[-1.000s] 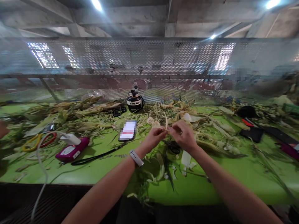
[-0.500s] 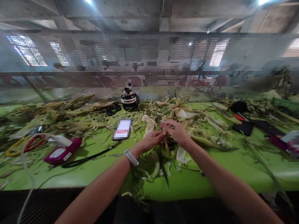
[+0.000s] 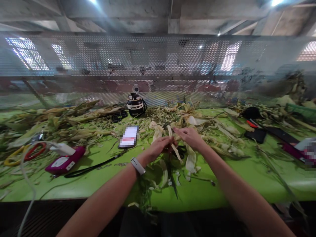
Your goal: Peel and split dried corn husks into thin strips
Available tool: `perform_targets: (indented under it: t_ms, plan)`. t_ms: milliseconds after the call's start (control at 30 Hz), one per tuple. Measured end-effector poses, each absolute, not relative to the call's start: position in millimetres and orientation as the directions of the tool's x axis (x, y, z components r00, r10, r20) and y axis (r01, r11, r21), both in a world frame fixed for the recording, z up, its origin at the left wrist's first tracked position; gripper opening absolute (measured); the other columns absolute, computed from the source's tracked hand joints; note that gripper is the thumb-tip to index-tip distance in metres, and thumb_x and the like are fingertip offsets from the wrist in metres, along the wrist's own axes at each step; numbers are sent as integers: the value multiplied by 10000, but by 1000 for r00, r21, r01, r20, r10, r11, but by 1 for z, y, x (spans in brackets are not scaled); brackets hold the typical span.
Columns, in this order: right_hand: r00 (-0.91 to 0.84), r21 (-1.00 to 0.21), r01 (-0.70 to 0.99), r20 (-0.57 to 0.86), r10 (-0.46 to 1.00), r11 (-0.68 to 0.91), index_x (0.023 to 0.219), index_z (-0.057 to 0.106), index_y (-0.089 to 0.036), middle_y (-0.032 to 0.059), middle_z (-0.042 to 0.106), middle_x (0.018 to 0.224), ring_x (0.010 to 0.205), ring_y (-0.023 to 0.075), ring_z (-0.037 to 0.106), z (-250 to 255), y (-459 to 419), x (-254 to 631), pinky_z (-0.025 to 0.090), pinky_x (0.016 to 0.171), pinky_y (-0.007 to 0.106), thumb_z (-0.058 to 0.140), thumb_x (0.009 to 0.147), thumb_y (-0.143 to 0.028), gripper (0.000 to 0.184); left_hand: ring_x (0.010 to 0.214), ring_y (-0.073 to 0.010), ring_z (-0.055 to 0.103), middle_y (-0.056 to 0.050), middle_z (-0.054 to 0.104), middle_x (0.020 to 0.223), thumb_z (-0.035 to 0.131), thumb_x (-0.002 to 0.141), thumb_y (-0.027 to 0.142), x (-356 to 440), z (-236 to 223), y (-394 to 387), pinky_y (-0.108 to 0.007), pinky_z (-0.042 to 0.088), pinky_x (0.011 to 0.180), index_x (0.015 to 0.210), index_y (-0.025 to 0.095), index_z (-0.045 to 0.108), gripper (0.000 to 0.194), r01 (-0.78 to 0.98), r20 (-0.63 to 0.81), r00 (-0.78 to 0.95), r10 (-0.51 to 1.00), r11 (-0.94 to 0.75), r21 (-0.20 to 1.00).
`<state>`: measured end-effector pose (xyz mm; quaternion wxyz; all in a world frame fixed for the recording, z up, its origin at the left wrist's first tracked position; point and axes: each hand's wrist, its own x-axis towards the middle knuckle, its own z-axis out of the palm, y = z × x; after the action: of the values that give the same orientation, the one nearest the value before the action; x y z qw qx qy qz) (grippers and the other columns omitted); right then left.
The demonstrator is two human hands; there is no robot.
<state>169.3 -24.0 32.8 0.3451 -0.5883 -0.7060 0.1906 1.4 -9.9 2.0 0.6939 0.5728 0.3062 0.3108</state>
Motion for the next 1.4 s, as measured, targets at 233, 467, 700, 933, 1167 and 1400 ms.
perform_targets:
  t_ms: [233, 467, 700, 933, 1167, 1400]
  plan:
    - [-90, -555, 738, 483, 871, 384, 545, 410, -194, -31, 404, 527, 525, 107, 374, 24, -18, 170, 287, 512, 235, 484, 826, -496, 419, 442, -53, 436, 35, 515, 517, 739, 584, 521, 3, 2, -11, -189, 350, 467, 700, 133, 660, 412, -42, -83, 576, 813, 131, 990]
    - [-197, -34, 923, 815, 545, 383, 581, 452, -205, 34, 509, 619, 658, 170, 457, 20, -12, 166, 340, 665, 284, 418, 910, -274, 337, 461, -54, 460, 33, 512, 504, 740, 613, 470, 6, 5, -14, -181, 363, 463, 677, 125, 650, 362, -106, -56, 598, 800, 148, 983]
    - [-94, -138, 935, 793, 602, 328, 621, 476, -210, 43, 529, 653, 706, 189, 483, 16, -4, 176, 360, 712, 303, 423, 916, -343, 328, 482, -92, 527, 13, 581, 533, 691, 678, 469, 4, 3, -14, -216, 426, 521, 790, 144, 654, 346, -180, -66, 626, 777, 227, 957]
    - [190, -431, 812, 832, 521, 393, 706, 500, -209, 54, 554, 730, 738, 184, 500, 34, -23, 181, 394, 729, 305, 379, 905, -392, 296, 920, -183, 629, -83, 709, 899, 603, 774, 374, 8, 0, -4, -282, 451, 821, 875, 144, 668, 259, -458, -19, 451, 892, 250, 853]
    - [-278, -677, 596, 330, 902, 431, 606, 540, -165, -27, 481, 549, 521, 98, 405, 14, -32, 142, 312, 524, 227, 525, 760, -255, 178, 946, -186, 621, -70, 696, 1003, 681, 712, 381, 9, 2, -12, -286, 454, 837, 971, 165, 641, 340, -519, 90, 343, 935, 109, 848]
    - [-301, -885, 334, 226, 927, 324, 707, 544, -153, -17, 534, 620, 550, 103, 459, -1, -25, 133, 379, 534, 224, 520, 771, -305, 166, 856, -203, 647, -64, 708, 908, 678, 693, 386, 10, 5, -14, -278, 495, 687, 978, 173, 633, 359, -516, 79, 381, 921, 141, 845]
